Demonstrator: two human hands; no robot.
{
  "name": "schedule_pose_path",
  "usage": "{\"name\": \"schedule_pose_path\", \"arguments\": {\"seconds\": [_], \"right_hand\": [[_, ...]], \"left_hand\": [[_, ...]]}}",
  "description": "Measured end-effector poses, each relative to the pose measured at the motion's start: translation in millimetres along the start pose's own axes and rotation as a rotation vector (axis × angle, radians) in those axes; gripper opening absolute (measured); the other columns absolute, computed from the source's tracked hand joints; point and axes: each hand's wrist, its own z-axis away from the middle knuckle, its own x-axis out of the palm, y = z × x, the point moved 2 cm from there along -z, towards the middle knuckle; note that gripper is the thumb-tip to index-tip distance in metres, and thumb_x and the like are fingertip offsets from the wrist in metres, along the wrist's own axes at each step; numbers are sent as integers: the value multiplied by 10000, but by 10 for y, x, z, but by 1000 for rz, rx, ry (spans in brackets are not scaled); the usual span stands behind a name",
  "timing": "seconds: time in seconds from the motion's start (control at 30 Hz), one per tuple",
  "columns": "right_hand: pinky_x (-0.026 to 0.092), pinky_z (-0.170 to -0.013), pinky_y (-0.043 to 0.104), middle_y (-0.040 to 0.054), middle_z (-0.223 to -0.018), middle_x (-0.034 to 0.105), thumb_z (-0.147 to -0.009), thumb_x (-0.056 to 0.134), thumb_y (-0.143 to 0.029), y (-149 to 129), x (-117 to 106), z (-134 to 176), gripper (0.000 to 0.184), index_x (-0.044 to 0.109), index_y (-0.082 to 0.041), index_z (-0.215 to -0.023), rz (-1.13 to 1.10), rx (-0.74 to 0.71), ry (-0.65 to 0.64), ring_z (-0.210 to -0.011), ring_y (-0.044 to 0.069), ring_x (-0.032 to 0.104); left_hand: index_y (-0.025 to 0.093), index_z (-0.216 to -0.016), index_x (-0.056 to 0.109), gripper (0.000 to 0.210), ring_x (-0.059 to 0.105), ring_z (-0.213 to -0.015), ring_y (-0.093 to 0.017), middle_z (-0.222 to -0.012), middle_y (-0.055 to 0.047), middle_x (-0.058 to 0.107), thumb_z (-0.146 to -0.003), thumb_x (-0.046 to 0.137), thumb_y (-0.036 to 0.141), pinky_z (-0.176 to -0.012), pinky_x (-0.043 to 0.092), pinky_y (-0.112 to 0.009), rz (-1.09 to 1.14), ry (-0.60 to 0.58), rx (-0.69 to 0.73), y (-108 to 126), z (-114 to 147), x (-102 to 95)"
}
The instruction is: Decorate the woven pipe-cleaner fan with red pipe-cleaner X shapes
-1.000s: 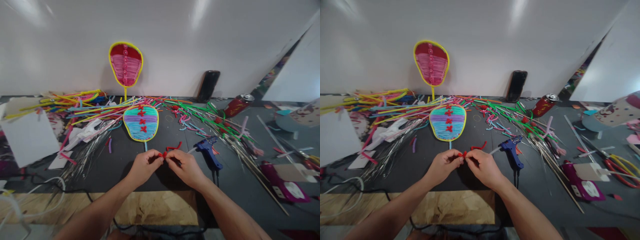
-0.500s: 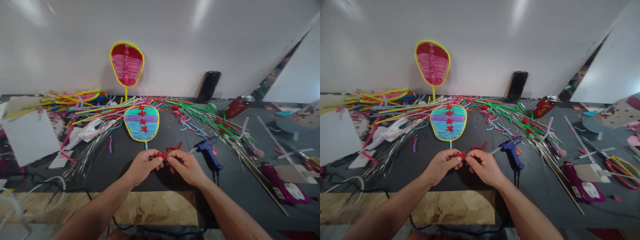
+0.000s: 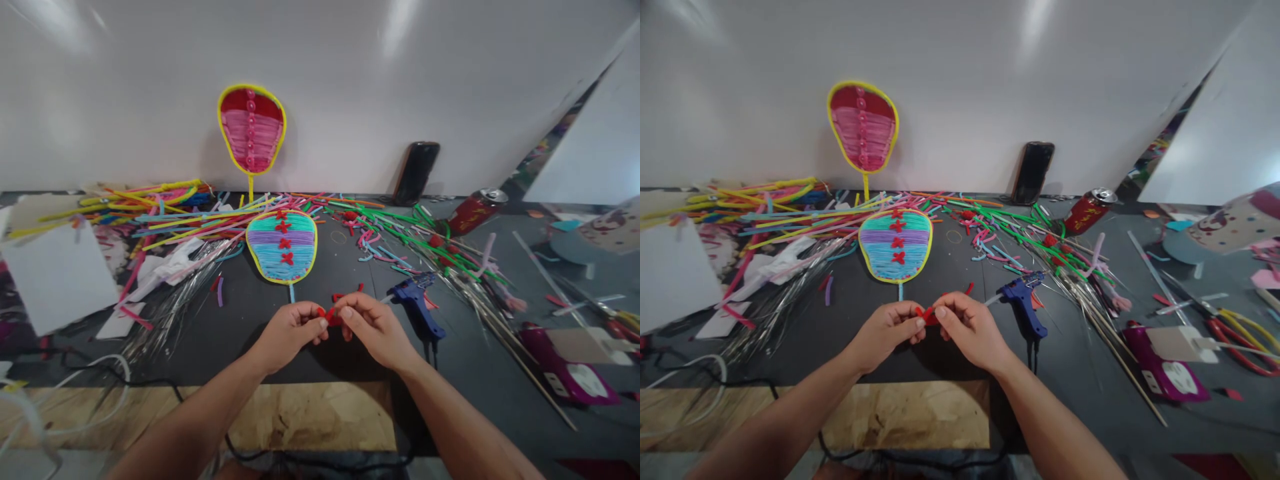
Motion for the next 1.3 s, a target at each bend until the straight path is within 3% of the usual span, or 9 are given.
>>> {"name": "schedule_pose_path", "arguments": {"seconds": [0.07,0.23,0.73,0.9,1.07,1.17,1.3], "right_hand": [[442,-507,214,-9,-676,576,-837,567,-427,6,-5,-8,274,608,-181,-953,-1,-16,28,-527,89,522],[452,-514,209,4,-694,588,-836,572,-363,20,26,-12,195,637,-179,-841,74,-48,28,-546,92,535],[485,-603,235,30,-776,648,-869,546,-247,51,5,1,125,662,-203,-857,316,-182,38,-632,120,596],[490,-697,261,30,-772,667,-875,538,-214,-7,24,17,123,660,-209,-860,408,-321,47,-720,142,617],[492,-676,257,52,-792,673,-885,494,-188,-26,63,30,158,651,-207,-882,461,-443,16,-719,146,615],[494,-696,270,55,-798,672,-887,495,-211,1,58,25,157,652,-206,-892,467,-397,38,-735,155,623],[511,-659,270,50,-815,682,-902,485,-279,38,17,19,193,638,-202,-989,394,-207,130,-625,134,624]], "left_hand": [[146,-690,580,213,481,-515,-74,-577,28,585,-674,680,332,-545,393,-213,-2,6,-18,-11,-1,9],[143,-691,589,219,491,-531,-76,-586,24,584,-659,694,332,-552,402,-212,30,5,-29,-16,-1,21],[140,-680,590,212,508,-526,-75,-591,17,599,-649,713,310,-546,403,-210,81,36,-12,5,-11,-2],[133,-680,594,198,491,-510,-71,-575,12,609,-655,691,304,-535,378,-207,63,64,-13,7,-8,4],[135,-674,596,172,474,-513,-73,-572,13,602,-685,657,295,-531,357,-207,19,108,17,-55,-29,-5],[139,-691,599,171,483,-524,-78,-587,9,607,-700,653,301,-545,368,-211,45,93,9,-80,-36,-7],[150,-724,592,163,501,-542,-86,-594,14,600,-716,635,307,-555,382,-210,99,111,13,-68,-37,-5]]}}
